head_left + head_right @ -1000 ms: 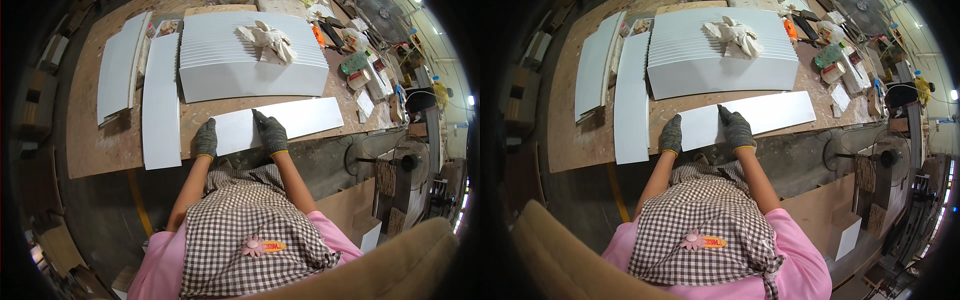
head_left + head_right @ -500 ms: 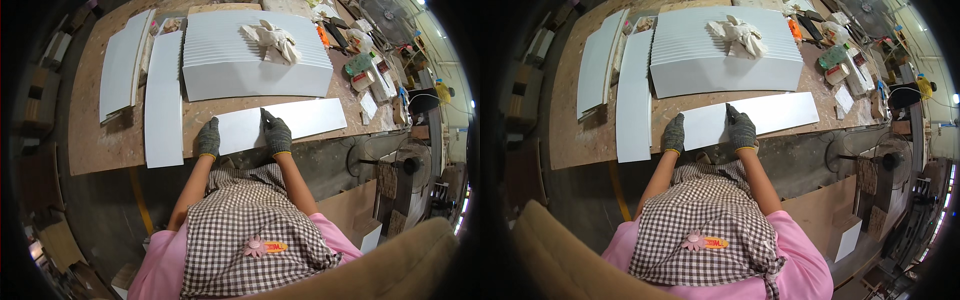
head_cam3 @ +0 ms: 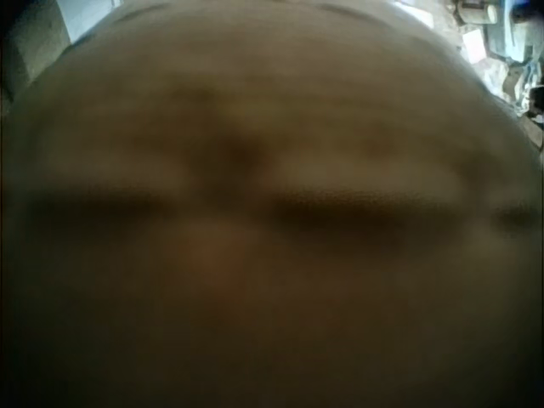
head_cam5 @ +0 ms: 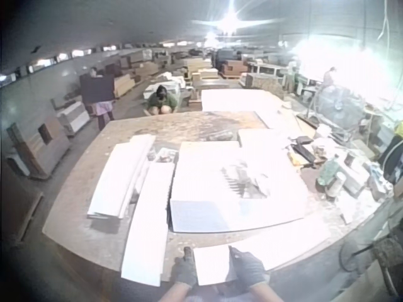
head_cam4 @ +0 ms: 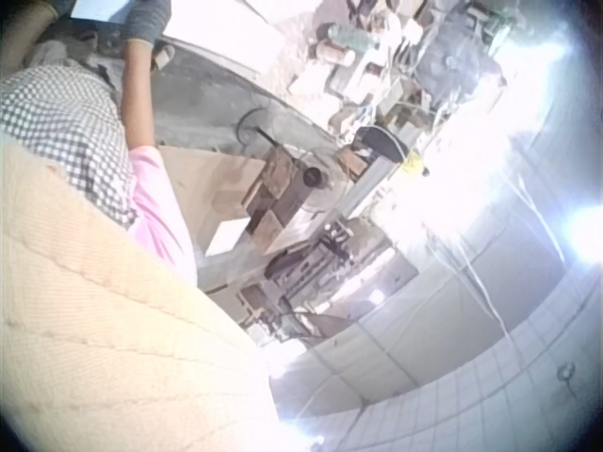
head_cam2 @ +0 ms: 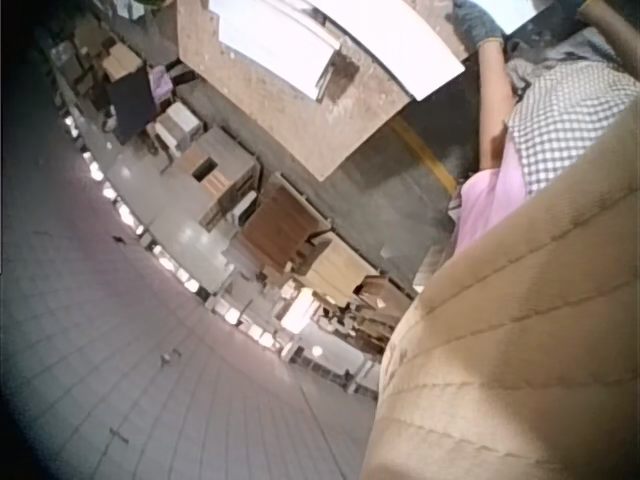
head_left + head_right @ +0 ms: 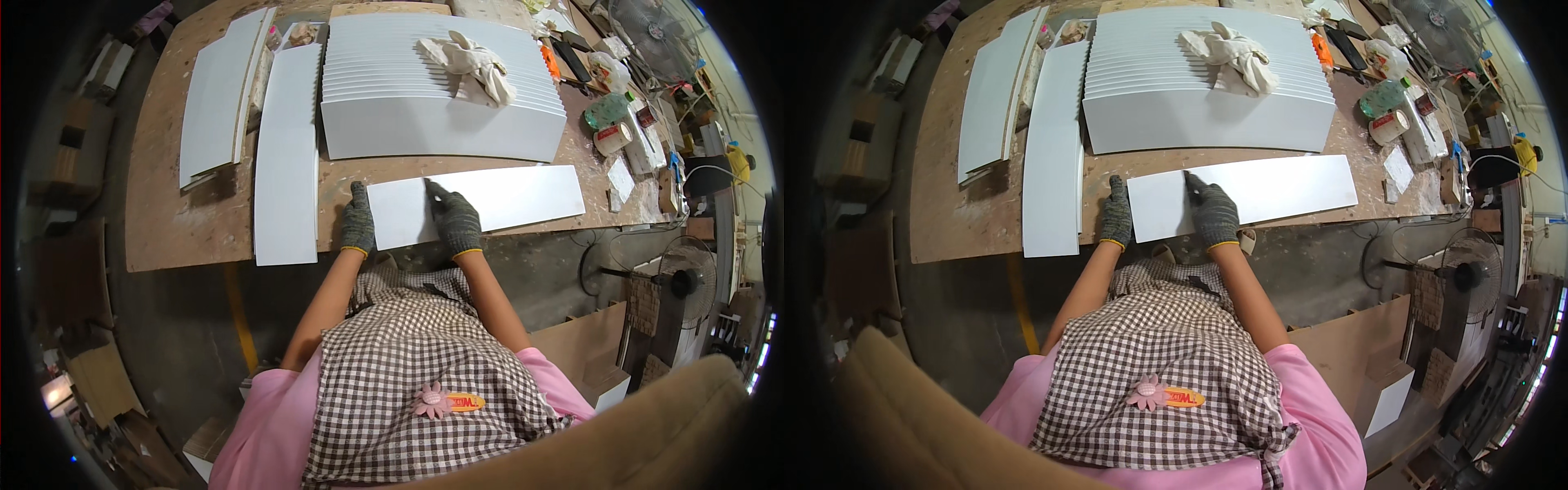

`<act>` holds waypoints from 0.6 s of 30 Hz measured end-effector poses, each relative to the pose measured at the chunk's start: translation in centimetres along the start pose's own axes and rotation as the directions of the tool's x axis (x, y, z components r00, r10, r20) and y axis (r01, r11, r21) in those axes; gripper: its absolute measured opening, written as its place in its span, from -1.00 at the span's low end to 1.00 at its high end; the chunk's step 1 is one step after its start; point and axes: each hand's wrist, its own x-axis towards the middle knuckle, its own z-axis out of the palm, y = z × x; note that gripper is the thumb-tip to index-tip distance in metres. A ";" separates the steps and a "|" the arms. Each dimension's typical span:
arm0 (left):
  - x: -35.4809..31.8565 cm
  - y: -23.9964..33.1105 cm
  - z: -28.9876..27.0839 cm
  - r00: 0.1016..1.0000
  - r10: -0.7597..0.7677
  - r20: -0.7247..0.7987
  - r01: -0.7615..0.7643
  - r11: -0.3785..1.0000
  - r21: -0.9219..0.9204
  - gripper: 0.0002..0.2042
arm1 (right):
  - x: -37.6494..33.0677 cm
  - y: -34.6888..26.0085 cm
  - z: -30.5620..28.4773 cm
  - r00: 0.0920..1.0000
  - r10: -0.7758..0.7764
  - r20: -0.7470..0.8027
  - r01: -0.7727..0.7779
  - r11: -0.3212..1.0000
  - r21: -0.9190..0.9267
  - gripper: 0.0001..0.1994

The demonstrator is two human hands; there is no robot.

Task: The person wipes the surface of several white rectangular panels with a cloth, handling them one at a time and moving them from the table to a stack.

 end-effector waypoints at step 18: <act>0.3 -0.5 -0.7 0.993 0.105 -0.045 -0.084 0.937 0.338 -0.52 | 1.2 9.4 -4.1 0.971 0.173 -0.165 -0.176 0.984 -0.002 -0.65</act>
